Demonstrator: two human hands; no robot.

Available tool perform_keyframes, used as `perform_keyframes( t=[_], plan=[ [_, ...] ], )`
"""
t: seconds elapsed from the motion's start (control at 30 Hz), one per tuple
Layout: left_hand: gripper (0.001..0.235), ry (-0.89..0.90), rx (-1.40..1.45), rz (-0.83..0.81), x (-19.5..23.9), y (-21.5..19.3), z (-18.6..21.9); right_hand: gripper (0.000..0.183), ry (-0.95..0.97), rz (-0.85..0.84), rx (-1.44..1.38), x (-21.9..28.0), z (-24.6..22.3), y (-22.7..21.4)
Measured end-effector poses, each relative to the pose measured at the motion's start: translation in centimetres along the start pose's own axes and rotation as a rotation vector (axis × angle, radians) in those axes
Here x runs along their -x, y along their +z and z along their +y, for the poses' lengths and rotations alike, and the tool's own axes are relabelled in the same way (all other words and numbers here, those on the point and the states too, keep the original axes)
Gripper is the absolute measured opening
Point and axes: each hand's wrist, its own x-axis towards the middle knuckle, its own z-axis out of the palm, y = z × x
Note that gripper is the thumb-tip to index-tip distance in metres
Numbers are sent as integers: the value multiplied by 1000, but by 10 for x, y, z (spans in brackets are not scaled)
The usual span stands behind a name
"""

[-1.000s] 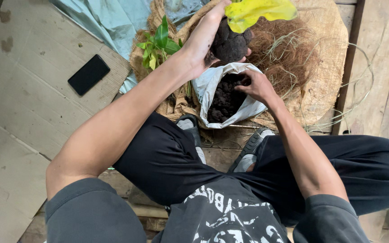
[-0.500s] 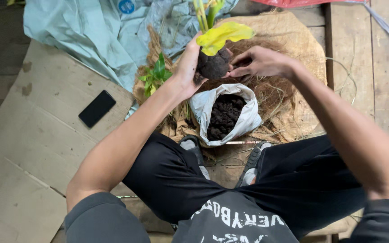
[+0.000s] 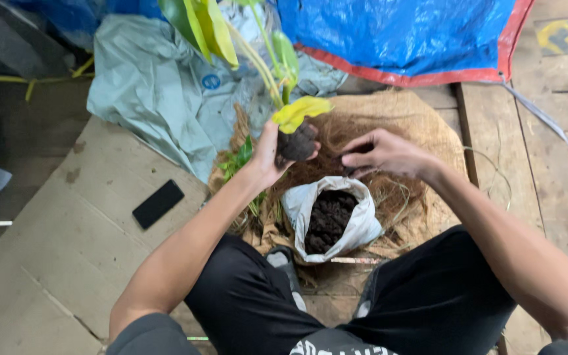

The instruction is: The person holds a small plant with a root ball and repeatedly packs soil around the roots by hand. The person scoops soil from a white bag and presses it into the root ball to secure the plant.

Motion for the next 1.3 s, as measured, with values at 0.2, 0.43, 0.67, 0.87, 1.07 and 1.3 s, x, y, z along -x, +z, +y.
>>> perform_keyframes(
  t=[0.2, 0.43, 0.67, 0.87, 1.07, 1.3],
  plan=[
    [49, -21, -35, 32, 0, -16, -1, 42, -94, -31, -59, -6, 12, 5],
    [49, -1, -59, 10, -4, -8, 0, 41, -153, 41, 117, -2, 6, 10],
    [50, -5, -67, 19, 0, 6, 4, 42, -46, -28, 54, -1, 15, 3],
    [49, 7, -98, 41, 7, 9, 8, 39, -58, 69, 125, 2, 15, -3],
    [50, 19, -49, 24, -1, 13, 7, 38, -156, 87, 47, 2, -3, 4],
    [50, 48, 21, 6, 1, 24, 13, 38, -185, 335, -44, 25, -37, 2]
  ],
)
